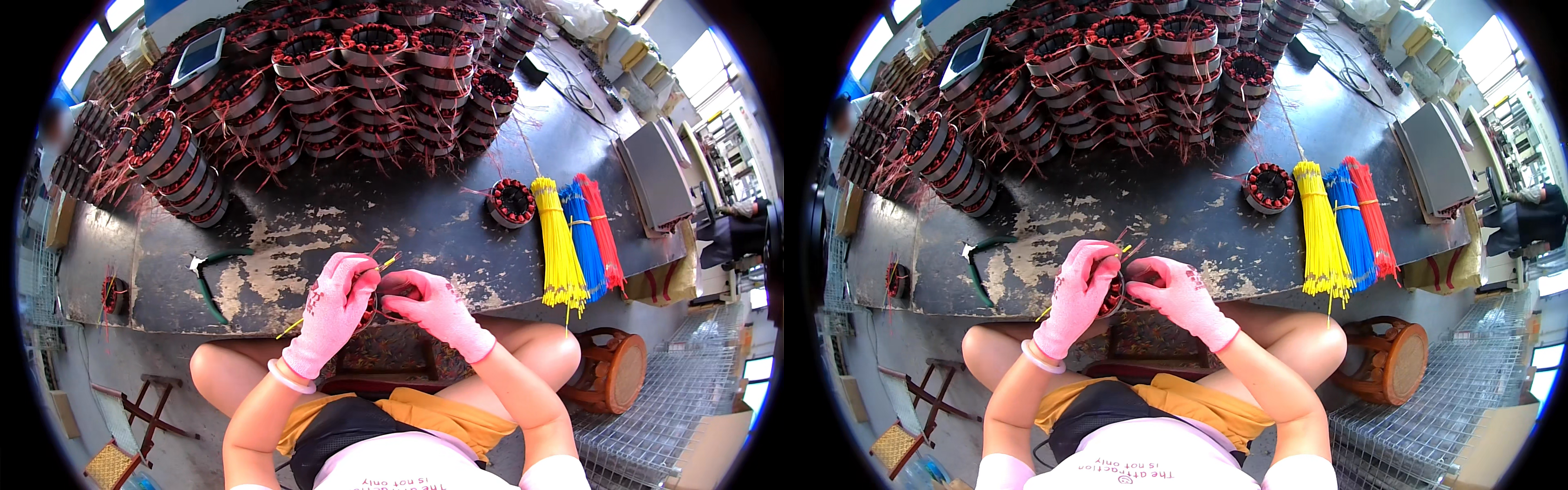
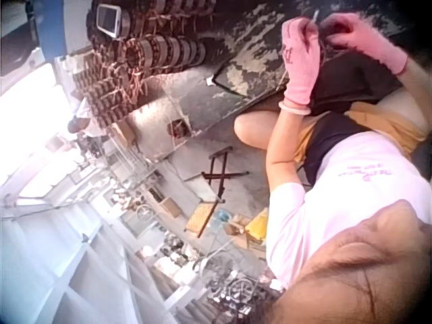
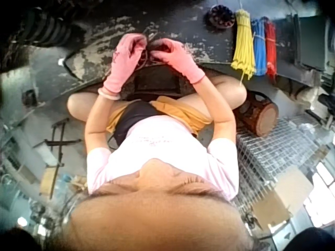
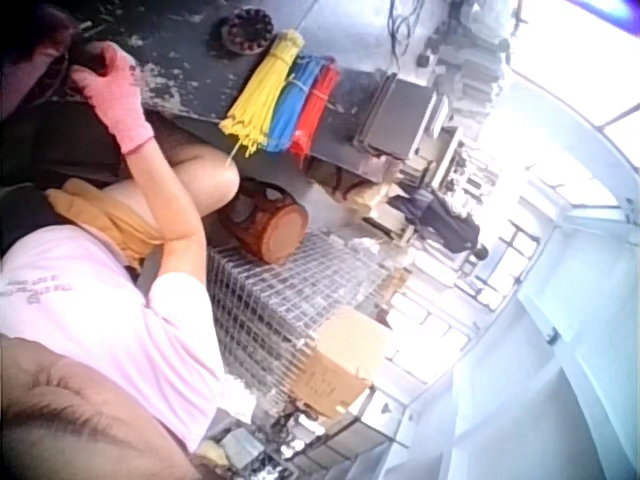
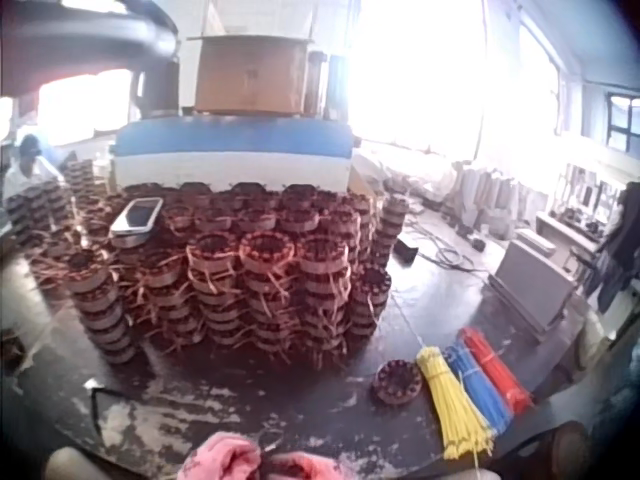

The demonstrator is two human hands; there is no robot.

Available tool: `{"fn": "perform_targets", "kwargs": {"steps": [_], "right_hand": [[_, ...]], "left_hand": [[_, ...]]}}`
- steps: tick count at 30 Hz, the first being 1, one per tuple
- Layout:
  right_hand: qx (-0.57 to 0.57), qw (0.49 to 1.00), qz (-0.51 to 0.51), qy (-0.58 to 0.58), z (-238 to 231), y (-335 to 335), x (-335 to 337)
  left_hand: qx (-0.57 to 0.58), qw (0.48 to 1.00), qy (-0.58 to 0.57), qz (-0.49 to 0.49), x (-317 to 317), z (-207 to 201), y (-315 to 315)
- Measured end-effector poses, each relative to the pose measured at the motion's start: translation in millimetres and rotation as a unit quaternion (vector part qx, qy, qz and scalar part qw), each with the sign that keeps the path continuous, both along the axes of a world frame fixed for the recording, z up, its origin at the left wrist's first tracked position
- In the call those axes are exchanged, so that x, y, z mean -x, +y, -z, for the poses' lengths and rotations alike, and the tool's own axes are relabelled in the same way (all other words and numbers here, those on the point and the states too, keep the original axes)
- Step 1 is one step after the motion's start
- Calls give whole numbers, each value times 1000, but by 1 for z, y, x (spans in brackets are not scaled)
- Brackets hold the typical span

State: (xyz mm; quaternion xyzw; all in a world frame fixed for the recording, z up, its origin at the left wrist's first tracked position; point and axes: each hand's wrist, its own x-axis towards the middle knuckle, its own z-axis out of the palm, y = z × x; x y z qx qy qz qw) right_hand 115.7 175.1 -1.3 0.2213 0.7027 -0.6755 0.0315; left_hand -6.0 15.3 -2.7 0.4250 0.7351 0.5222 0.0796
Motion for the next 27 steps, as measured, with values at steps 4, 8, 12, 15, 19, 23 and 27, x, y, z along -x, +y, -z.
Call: {"fn": "perform_targets", "kwargs": {"steps": [4,8,12,15,19,23,27], "right_hand": [[-95,993,34,57,15,-14,6],[-128,981,96,109,27,-22,0],[-181,964,132,140,9,-16,-15],[-209,961,131,126,4,-17,-21],[-352,910,109,190,-5,-14,-20],[-429,865,79,248,-9,-9,-20],[-406,871,60,270,-7,-6,-18]], "left_hand": [[6,999,-39,4,-1,4,0],[21,1000,-4,5,-4,2,1],[40,999,11,17,-5,6,-1],[57,997,1,46,-3,9,-2],[81,994,41,60,0,-3,-3],[106,992,66,38,-1,-11,-5],[129,980,140,58,-5,-17,-3]]}}
